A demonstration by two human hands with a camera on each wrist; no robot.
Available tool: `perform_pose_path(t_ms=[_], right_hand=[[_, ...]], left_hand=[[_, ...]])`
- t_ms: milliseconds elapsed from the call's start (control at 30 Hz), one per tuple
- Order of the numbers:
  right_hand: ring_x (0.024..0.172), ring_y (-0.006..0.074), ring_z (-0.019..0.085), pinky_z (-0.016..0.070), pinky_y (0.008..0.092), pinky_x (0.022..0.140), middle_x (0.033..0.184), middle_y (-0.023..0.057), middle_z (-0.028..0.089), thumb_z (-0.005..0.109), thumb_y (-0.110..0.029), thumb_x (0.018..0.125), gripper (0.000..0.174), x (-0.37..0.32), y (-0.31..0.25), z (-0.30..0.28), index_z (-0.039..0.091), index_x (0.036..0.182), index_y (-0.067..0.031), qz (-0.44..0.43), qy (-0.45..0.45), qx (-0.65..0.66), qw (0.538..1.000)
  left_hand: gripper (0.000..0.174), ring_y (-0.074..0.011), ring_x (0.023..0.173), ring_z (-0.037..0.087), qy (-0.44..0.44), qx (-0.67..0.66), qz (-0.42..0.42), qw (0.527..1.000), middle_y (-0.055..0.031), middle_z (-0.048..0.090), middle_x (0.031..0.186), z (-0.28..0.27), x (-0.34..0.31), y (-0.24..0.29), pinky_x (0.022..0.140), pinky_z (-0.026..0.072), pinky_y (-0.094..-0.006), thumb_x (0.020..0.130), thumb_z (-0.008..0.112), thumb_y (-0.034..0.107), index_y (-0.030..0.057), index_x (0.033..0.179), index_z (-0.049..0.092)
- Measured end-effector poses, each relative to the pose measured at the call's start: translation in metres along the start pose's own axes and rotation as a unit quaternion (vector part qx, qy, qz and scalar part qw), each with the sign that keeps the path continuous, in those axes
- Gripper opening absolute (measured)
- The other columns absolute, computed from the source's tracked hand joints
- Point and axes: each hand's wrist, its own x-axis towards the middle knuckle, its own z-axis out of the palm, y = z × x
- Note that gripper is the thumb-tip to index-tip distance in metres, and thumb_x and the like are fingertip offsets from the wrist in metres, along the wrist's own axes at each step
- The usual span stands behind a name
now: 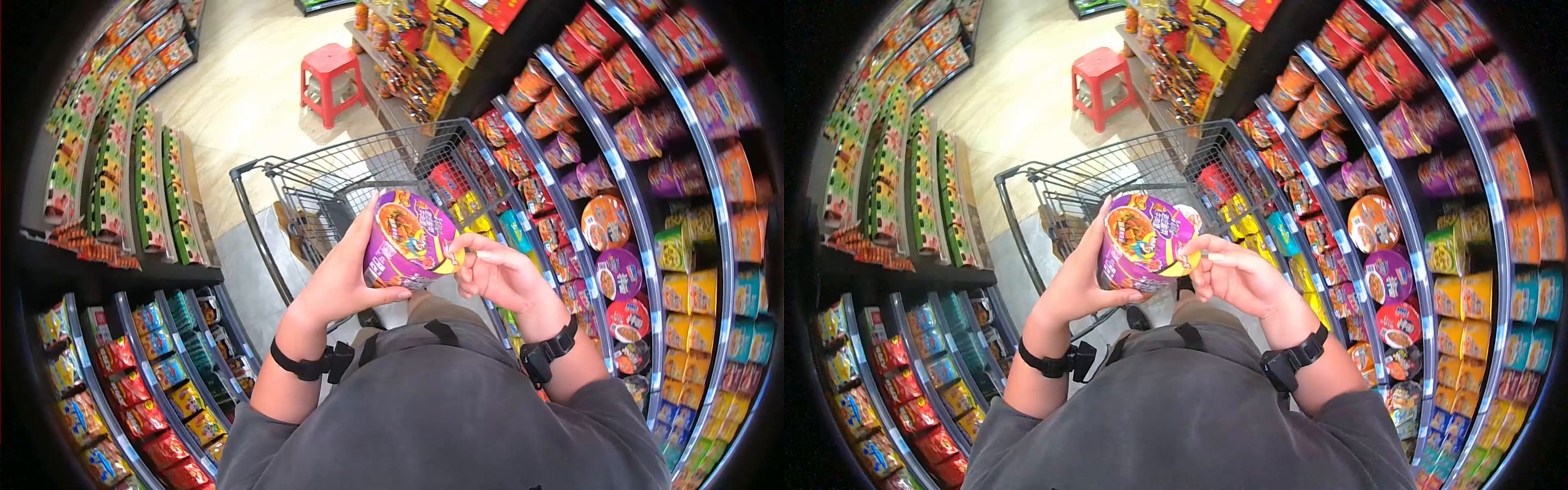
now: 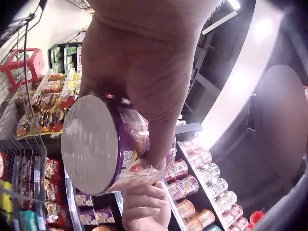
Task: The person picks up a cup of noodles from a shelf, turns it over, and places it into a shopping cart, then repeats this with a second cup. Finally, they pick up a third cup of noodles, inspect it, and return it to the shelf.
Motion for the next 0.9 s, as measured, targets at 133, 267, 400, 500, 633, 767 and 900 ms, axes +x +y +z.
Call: perform_pose_path(t_ms=[133, 267, 400, 500, 633, 767, 900], right_hand=[[0.088, 0.0175, 0.062, 0.0517, 0.0341, 0.078, 0.095, 0.0056, 0.065, 0.062, -0.025, 0.1, 0.04, -0.027, 0.0, 0.004, 0.058, 0.134, -0.0052, -0.039, 0.004, -0.006, 0.999], [0.092, 0.0177, 0.062, 0.0517, 0.0341, 0.082, 0.103, 0.0057, 0.062, 0.063, -0.026, 0.098, 0.044, -0.055, -0.005, -0.012, 0.056, 0.137, -0.0056, -0.08, -0.002, -0.007, 0.997], [0.094, 0.0189, 0.063, 0.0517, 0.0345, 0.085, 0.108, 0.0096, 0.063, 0.063, -0.027, 0.098, 0.058, -0.102, -0.021, -0.024, 0.046, 0.149, -0.0059, -0.116, 0.017, -0.018, 0.993], [0.1, 0.0219, 0.065, 0.051, 0.0354, 0.092, 0.121, 0.0173, 0.063, 0.064, -0.027, 0.098, 0.082, -0.145, -0.032, -0.043, 0.022, 0.165, -0.0089, -0.159, 0.023, -0.033, 0.987], [0.11, 0.0245, 0.065, 0.0502, 0.0372, 0.097, 0.134, 0.0205, 0.058, 0.064, -0.027, 0.098, 0.082, -0.208, -0.041, -0.082, 0.019, 0.166, -0.0107, -0.221, 0.055, -0.034, 0.973], [0.125, 0.027, 0.06, 0.0473, 0.04, 0.104, 0.145, 0.0203, 0.053, 0.062, -0.024, 0.102, 0.076, -0.273, -0.045, -0.127, 0.022, 0.166, -0.0144, -0.247, 0.149, -0.029, 0.957], [0.145, 0.0311, 0.044, 0.0369, 0.0454, 0.116, 0.16, 0.0181, 0.041, 0.061, -0.021, 0.102, 0.076, -0.324, -0.05, -0.157, 0.021, 0.166, -0.0134, -0.241, 0.202, -0.088, 0.945]], left_hand=[[0.142, -0.0265, 0.149, 0.038, -0.038, -0.017, -0.009, 0.999, -0.0216, 0.038, 0.16, 0.02, 0.009, 0.001, 0.123, 0.0278, -0.0375, 0.067, 0.098, 0.023, -0.0037, 0.164, -0.002], [0.14, -0.0334, 0.146, 0.044, -0.036, -0.029, -0.01, 0.999, -0.0262, 0.04, 0.157, 0.052, 0.028, 0.009, 0.121, 0.0336, -0.0394, 0.069, 0.096, 0.028, -0.0055, 0.162, -0.002], [0.142, -0.0291, 0.144, 0.045, -0.084, -0.029, 0.013, 0.996, -0.0233, 0.04, 0.157, 0.088, 0.06, 0.021, 0.121, 0.034, -0.0386, 0.071, 0.095, 0.024, -0.0035, 0.162, -0.011], [0.148, -0.0283, 0.144, 0.045, -0.116, -0.111, -0.04, 0.986, -0.0232, 0.04, 0.157, 0.126, 0.089, 0.037, 0.122, 0.033, -0.0399, 0.069, 0.097, 0.022, 0.0008, 0.162, -0.017], [0.149, -0.0307, 0.144, 0.044, -0.148, -0.079, -0.015, 0.986, -0.0252, 0.04, 0.156, 0.186, 0.132, 0.046, 0.121, 0.0339, -0.0413, 0.069, 0.097, 0.024, 0.0003, 0.162, -0.016], [0.151, -0.0301, 0.148, 0.037, -0.205, -0.098, -0.023, 0.974, -0.0221, 0.034, 0.16, 0.245, 0.174, 0.073, 0.124, 0.0267, -0.0414, 0.068, 0.098, 0.022, 0.0051, 0.163, -0.018], [0.149, -0.0314, 0.145, 0.043, -0.232, -0.081, 0.027, 0.969, -0.0257, 0.036, 0.159, 0.301, 0.21, 0.097, 0.121, 0.0343, -0.0411, 0.067, 0.097, 0.021, 0.0031, 0.163, -0.015]])
